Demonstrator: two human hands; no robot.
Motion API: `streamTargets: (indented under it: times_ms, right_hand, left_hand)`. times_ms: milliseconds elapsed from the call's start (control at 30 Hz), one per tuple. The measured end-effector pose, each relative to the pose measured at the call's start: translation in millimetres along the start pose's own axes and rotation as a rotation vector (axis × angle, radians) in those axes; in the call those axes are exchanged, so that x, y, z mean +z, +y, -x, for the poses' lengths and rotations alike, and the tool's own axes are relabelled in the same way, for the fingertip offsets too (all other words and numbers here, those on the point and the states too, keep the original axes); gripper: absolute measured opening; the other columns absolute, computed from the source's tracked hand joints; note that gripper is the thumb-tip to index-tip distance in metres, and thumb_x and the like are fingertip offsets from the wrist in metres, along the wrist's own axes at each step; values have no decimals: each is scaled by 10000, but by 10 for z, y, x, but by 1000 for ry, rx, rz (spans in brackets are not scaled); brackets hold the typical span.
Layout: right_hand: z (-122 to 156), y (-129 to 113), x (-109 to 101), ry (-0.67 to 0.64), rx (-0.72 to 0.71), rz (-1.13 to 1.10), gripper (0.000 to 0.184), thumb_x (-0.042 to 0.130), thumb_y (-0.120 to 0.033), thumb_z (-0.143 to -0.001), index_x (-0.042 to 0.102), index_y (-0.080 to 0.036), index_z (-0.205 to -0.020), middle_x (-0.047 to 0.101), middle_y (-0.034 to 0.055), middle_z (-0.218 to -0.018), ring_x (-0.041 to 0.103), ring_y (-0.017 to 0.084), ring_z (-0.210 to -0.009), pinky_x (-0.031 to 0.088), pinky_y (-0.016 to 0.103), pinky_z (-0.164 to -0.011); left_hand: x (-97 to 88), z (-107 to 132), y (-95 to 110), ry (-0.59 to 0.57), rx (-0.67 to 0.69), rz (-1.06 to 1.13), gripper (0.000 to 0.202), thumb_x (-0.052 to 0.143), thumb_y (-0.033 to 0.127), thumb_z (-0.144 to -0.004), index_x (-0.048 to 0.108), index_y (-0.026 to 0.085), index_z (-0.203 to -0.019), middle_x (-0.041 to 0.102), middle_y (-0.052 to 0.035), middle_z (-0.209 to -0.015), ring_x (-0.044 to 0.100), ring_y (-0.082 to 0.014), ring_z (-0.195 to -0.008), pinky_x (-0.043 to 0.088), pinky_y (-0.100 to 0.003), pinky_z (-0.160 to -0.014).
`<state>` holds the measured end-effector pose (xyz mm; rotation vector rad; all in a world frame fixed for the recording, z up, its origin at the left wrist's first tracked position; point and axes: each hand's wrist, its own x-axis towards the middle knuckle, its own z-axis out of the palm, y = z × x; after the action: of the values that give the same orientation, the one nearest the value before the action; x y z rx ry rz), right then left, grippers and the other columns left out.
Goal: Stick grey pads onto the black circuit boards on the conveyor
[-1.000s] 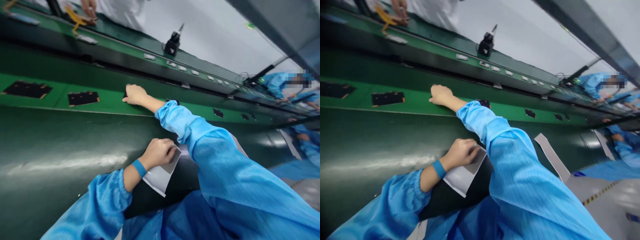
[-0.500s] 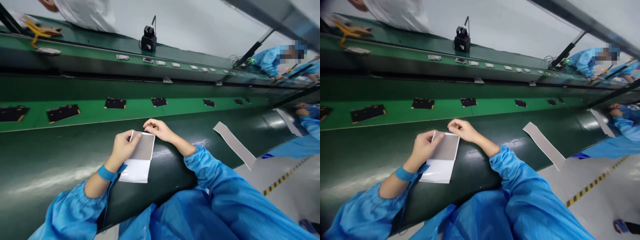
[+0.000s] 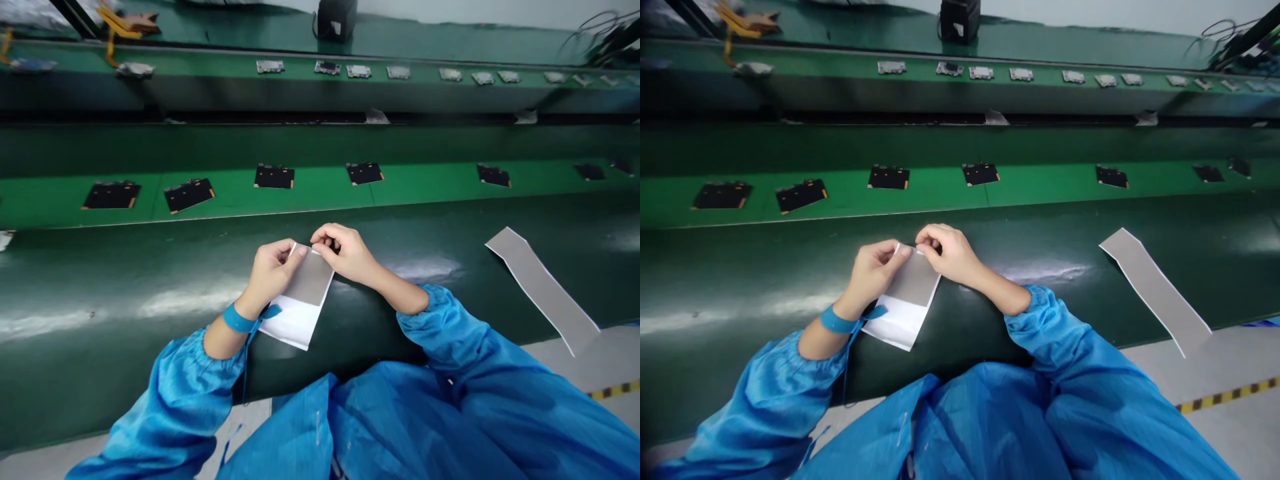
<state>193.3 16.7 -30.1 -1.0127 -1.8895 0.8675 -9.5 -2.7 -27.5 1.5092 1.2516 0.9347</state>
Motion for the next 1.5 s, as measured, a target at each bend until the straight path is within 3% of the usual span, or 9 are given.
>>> streamTargets:
  times_ms: [367, 467, 567, 733, 1067, 1200, 1267, 1367, 1500]
  right_hand:
    - [87, -45, 66, -32, -214, 365, 145, 519, -135, -955, 534, -203, -828, 579, 42, -814, 501, 199, -803, 402, 348, -746]
    - [75, -65, 87, 45, -120, 191, 138, 537, -118, -890, 501, -212, -795, 546, 11, -773, 499, 160, -729, 404, 310, -685]
    - [54, -72, 82, 87, -5, 11, 79, 586, -150, -906, 576, -195, -842, 581, -10, -778, 494, 121, -667, 409, 279, -650]
    - [72, -53, 90, 19, 24, 15, 128, 595, -139, -901, 632, -189, -1013, 653, -10, -830, 507, 120, -654, 424, 283, -662]
    - [133, -61, 94, -125, -248, 402, 213, 422, -131, -1032, 562, -220, -1165, 671, 82, -1008, 589, 242, -959, 465, 377, -813]
    - [130, -32, 108, -32, -144, 144, 313, 451, -146, -1018, 448, -244, -1315, 599, 28, -951, 526, 167, -727, 446, 325, -678]
    - [43, 7, 87, 32, -22, -7, 352, 472, -207, -1028, 368, -262, -1361, 558, 1, -915, 444, 143, -622, 401, 310, -597]
    - [-273, 79, 40, 73, 47, -60, 394, 508, -323, -1029, 319, -272, -1371, 541, -1, -905, 453, 154, -641, 398, 317, -599]
    - [-954, 135, 140, -94, -33, -16, 469, 540, -327, -988, 336, -236, -1400, 547, -9, -907, 439, 145, -653, 407, 319, -641]
  left_hand:
    - [67, 41, 14, 38, -15, -48, 415, 657, 439, -880, 501, 185, -591, 369, 37, -563, 309, -96, -551, 226, -244, -488]
    - [74, 46, 35, 36, -21, -56, 411, 646, 435, -875, 498, 187, -583, 368, 37, -553, 306, -96, -544, 225, -249, -489]
    - [78, 47, 36, 30, -33, -72, 398, 642, 438, -878, 526, 181, -597, 376, 37, -550, 306, -97, -544, 222, -248, -492]
    - [75, 44, 42, -1, -42, -77, 394, 635, 452, -880, 550, 175, -612, 393, 32, -563, 320, -102, -559, 227, -248, -501]
    - [72, 36, 56, -60, -46, -82, 374, 583, 465, -889, 601, 177, -652, 439, 19, -569, 363, -122, -566, 264, -268, -532]
    - [83, 39, 41, -46, -33, -108, 386, 552, 437, -907, 525, 191, -612, 397, 29, -560, 334, -115, -555, 247, -277, -539]
    - [99, 46, 43, -36, 16, -141, 387, 538, 403, -916, 462, 202, -595, 378, 33, -547, 331, -114, -544, 239, -285, -547]
    - [140, 67, 54, -52, 166, -227, 355, 517, 319, -922, 403, 211, -603, 410, 25, -552, 385, -122, -545, 265, -298, -576]
    - [197, 106, 47, -152, 360, -322, 286, 489, 241, -922, 410, 219, -648, 472, 7, -603, 441, -143, -575, 309, -314, -606]
